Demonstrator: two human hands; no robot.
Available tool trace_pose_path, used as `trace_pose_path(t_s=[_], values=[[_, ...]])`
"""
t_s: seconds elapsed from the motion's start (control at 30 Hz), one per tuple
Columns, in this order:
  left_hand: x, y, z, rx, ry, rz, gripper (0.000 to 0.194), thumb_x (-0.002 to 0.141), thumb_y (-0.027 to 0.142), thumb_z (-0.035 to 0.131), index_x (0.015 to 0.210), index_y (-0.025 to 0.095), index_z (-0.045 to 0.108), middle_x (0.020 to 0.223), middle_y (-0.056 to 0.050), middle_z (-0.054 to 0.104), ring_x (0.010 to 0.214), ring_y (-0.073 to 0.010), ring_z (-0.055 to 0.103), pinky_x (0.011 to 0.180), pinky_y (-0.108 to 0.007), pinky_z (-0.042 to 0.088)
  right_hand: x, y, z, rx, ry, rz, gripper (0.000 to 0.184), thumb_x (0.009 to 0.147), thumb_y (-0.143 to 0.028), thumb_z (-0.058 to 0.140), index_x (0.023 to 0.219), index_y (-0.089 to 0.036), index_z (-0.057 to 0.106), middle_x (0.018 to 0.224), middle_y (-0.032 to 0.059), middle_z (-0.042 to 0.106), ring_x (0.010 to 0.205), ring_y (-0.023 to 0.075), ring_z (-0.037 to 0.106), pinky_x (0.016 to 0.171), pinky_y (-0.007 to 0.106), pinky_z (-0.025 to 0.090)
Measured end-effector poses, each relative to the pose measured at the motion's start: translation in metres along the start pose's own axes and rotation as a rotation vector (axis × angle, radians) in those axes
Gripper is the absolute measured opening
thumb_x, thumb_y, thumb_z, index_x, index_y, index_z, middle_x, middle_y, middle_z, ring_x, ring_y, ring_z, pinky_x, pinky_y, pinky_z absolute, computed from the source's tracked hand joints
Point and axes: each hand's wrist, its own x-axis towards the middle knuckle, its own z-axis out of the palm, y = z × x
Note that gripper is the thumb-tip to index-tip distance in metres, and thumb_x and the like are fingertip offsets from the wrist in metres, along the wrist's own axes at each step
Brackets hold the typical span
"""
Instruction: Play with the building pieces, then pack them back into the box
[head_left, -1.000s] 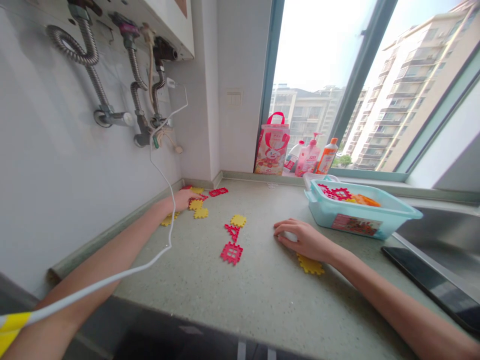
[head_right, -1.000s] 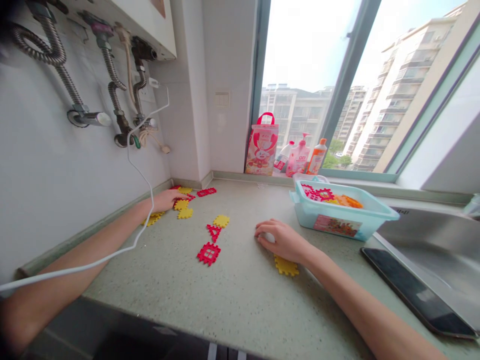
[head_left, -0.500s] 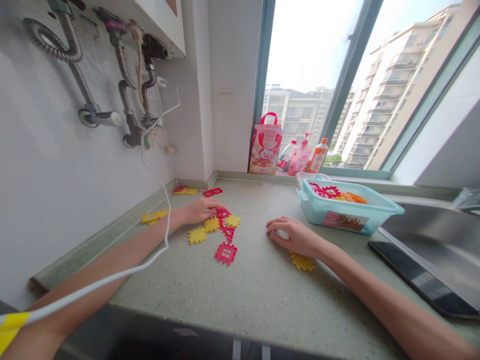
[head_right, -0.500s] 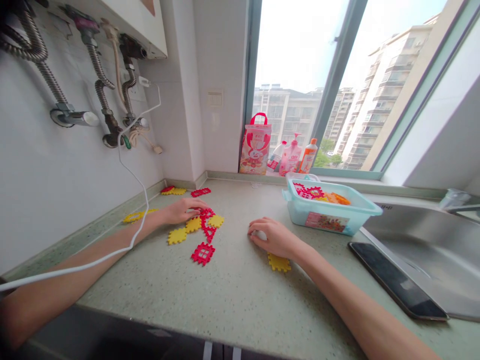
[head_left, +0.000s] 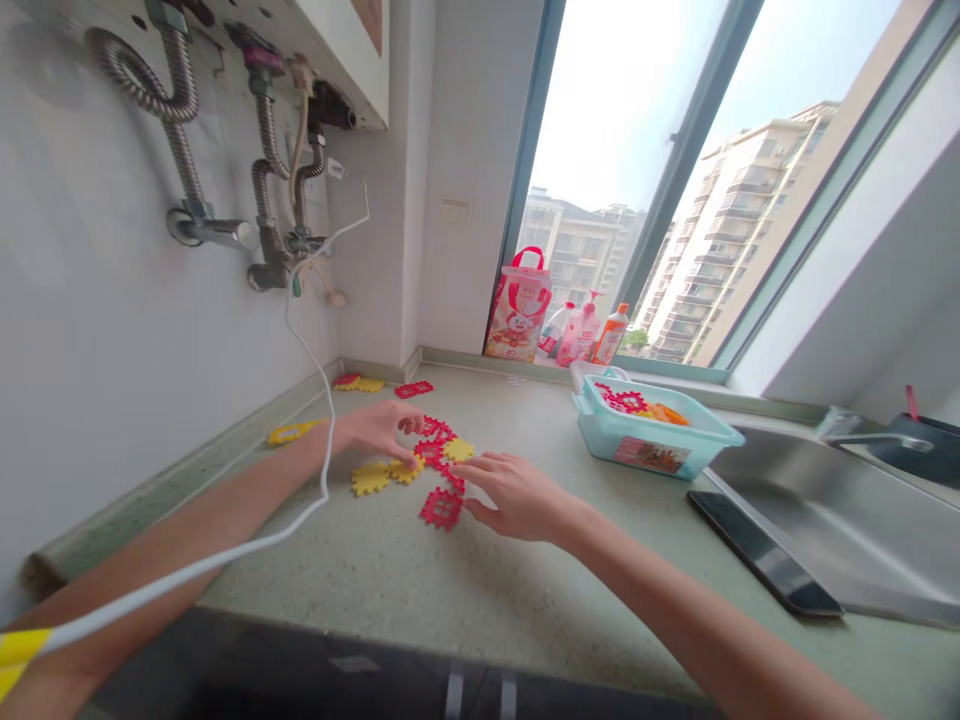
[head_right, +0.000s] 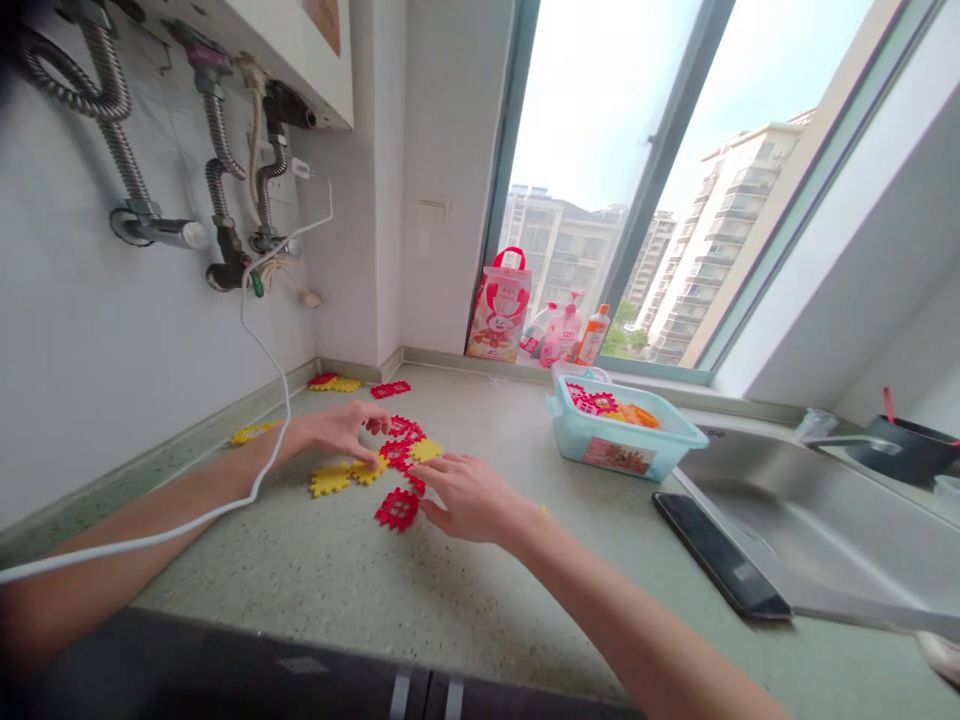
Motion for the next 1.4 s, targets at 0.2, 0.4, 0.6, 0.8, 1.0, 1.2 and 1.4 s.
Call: trace_pose_path(t_s=[0.2,0.4,0.6,0.8,1.0,1.2,1.4], values=[[-0.014,-0.03,-0.016,0.113,0.074,-0.07,0.06,0.069,0.067,0.086,0.106,0.021,0.076,0.109,-0.007,0.076,0.102,-0.0265,0.069,0.091,-0.034,0.05,0.014,0.019,0.021,-0.048,0.005,0.152,0.043,0.106,-0.021,0.049,0.148,-0.019,0.059,0.125,0.0131,0.073,0.115,0.0243,0.068,0.102,0.036,0.051],[-0.002,-0.007,0.009,0.249,0.112,0.039,0.049,0.109,0.055,0.043,0.14,0.027,0.068,0.143,-0.007,0.068,0.133,-0.0244,0.061,0.117,-0.038,0.041,0.0,0.051,0.02,-0.093,-0.004,0.319,0.035,0.104,-0.017,0.049,0.126,-0.021,0.076,0.114,0.0108,0.074,0.106,0.0214,0.07,0.097,0.031,0.051],[0.004,0.007,0.032,0.298,0.006,0.083,0.048,0.107,0.041,0.05,0.151,0.026,0.06,0.159,-0.009,0.055,0.148,-0.0304,0.049,0.125,-0.046,0.035,-0.005,0.063,0.017,-0.135,0.073,0.356,0.034,0.102,-0.016,0.053,0.127,-0.022,0.076,0.128,0.0108,0.075,0.115,0.0238,0.07,0.104,0.036,0.052],[0.005,0.028,0.033,0.233,-0.017,0.207,0.043,0.102,0.032,0.057,0.143,0.027,0.065,0.15,-0.006,0.065,0.144,-0.0294,0.053,0.125,-0.048,0.033,-0.005,0.066,0.015,-0.173,0.07,0.358,0.032,0.099,-0.013,0.054,0.118,-0.022,0.078,0.126,0.0096,0.077,0.115,0.0239,0.07,0.103,0.035,0.051],[0.004,0.045,0.031,0.205,0.04,0.251,0.034,0.094,0.029,0.066,0.127,0.024,0.073,0.133,-0.008,0.074,0.131,-0.0287,0.063,0.12,-0.046,0.039,-0.005,0.048,0.006,-0.062,0.065,0.425,0.023,0.099,-0.046,0.07,0.106,-0.027,0.081,0.103,0.0053,0.078,0.085,0.0188,0.073,0.081,0.028,0.053],[0.005,0.043,0.031,0.113,0.029,0.278,0.025,0.098,0.029,0.062,0.118,0.026,0.076,0.124,-0.006,0.078,0.127,-0.0269,0.065,0.115,-0.04,0.044,-0.005,0.054,0.013,0.083,0.042,0.262,0.03,0.097,-0.014,0.063,0.112,-0.03,0.084,0.11,0.0037,0.08,0.101,0.0191,0.075,0.092,0.027,0.053],[0.005,0.049,0.047,-0.031,-0.011,0.239,0.032,0.099,0.035,0.063,0.128,0.025,0.071,0.136,-0.009,0.072,0.131,-0.0273,0.064,0.112,-0.038,0.048,-0.001,0.063,0.032,0.149,0.138,0.228,0.035,0.094,-0.007,0.064,0.11,-0.029,0.086,0.114,0.005,0.082,0.107,0.0207,0.075,0.097,0.03,0.054]])
